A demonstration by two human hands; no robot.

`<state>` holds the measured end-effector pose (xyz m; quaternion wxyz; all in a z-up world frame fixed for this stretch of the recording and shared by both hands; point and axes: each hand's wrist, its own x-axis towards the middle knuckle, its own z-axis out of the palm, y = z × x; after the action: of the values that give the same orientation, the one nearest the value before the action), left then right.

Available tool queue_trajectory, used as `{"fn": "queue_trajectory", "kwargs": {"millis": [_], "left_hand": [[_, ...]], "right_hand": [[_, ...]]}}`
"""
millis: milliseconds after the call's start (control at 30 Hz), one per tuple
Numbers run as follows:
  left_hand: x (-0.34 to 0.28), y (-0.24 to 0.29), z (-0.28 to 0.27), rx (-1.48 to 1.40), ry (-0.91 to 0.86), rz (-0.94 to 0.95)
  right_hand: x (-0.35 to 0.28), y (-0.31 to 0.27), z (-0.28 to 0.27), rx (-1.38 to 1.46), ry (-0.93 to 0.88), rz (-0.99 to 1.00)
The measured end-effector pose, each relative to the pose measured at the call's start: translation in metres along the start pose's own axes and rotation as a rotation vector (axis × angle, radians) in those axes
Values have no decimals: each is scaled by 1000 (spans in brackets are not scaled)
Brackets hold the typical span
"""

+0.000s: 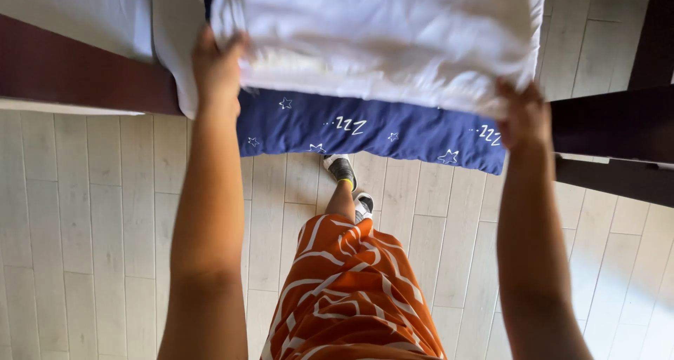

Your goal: The person removes a blue pillow from a white pillowcase, then folds the white pillowcase into a small square and places it on the pillow. The person then picks up a white bedsheet, shakes it out, and begins folding it on the bed.

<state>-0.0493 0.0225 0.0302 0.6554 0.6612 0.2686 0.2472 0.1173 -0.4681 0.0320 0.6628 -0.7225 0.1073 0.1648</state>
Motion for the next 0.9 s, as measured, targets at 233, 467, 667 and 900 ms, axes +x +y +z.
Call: {"fn": "queue_trajectory", "kwargs": {"millis": [233, 467, 667, 900], "left_hand": [[-101, -69, 57, 865, 308, 99], [-176, -54, 320, 771, -402, 369], [-122, -121, 312, 1210, -731, 327], [-46, -155, 108, 1157, -46, 549]], "right_hand": [[-15, 120, 1, -968, 289, -429], [44, 132, 45, -1389, 71, -497], [35, 116, 69, -1352, -48, -127], [32, 111, 81, -1355, -49, -94]]}}
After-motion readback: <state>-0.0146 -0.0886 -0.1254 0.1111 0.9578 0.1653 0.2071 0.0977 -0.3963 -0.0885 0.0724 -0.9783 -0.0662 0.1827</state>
